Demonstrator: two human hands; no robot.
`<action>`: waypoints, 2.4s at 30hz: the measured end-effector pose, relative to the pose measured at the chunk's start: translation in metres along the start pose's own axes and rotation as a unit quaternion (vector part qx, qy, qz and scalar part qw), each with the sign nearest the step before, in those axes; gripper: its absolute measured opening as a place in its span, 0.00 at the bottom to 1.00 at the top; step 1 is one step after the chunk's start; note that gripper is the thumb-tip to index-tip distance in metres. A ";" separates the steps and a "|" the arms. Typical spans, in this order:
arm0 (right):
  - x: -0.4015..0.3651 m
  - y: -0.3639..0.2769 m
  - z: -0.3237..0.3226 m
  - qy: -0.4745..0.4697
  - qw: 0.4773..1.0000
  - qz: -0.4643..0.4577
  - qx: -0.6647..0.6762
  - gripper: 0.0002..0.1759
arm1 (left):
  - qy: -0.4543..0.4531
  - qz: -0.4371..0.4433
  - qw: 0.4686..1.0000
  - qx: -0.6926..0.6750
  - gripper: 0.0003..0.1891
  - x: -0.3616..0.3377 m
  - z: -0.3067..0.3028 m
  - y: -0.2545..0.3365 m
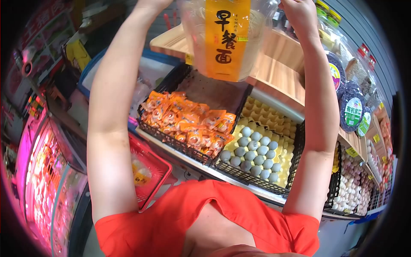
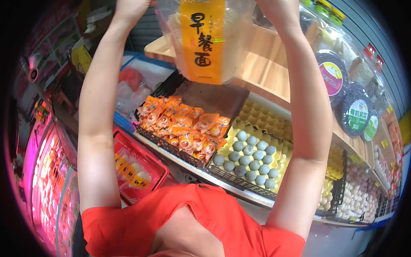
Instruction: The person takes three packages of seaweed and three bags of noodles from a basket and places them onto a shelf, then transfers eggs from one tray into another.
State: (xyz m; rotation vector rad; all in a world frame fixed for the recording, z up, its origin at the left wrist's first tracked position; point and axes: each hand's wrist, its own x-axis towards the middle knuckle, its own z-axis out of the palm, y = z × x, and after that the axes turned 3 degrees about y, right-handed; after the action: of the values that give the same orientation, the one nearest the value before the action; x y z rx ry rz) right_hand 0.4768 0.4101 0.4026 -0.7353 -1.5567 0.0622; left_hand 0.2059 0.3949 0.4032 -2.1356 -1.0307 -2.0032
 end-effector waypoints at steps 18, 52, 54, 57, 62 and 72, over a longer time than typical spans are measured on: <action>-0.013 0.108 -0.047 0.014 0.994 0.067 -0.086 0.14 | -0.003 0.112 0.993 0.032 0.03 0.016 0.136 -0.067; -0.075 0.177 0.148 -0.304 0.893 0.330 -0.019 0.15 | -0.264 -0.191 0.944 0.041 0.54 -0.059 0.084 -0.265; -0.068 0.179 0.167 -0.298 0.889 0.348 -0.011 0.15 | -0.225 -0.136 0.963 -0.053 0.53 -0.057 0.085 -0.294; -0.058 0.191 0.190 -0.317 0.890 0.326 -0.036 0.15 | -0.235 -0.215 0.948 -0.031 0.52 -0.047 0.069 -0.297; -0.055 0.191 0.209 -0.280 0.894 0.350 -0.024 0.14 | -0.249 -0.275 0.928 -0.011 0.48 -0.040 0.059 -0.292; -0.071 0.162 0.165 -0.344 0.881 0.316 -0.073 0.26 | -0.115 -0.251 0.960 0.051 0.46 -0.073 0.022 -0.265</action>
State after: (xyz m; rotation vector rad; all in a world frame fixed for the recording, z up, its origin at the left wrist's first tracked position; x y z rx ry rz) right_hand 0.3883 0.5675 0.2415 -1.4285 -1.9264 0.7700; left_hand 0.1014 0.5792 0.2272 -2.2590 -1.8298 -1.8336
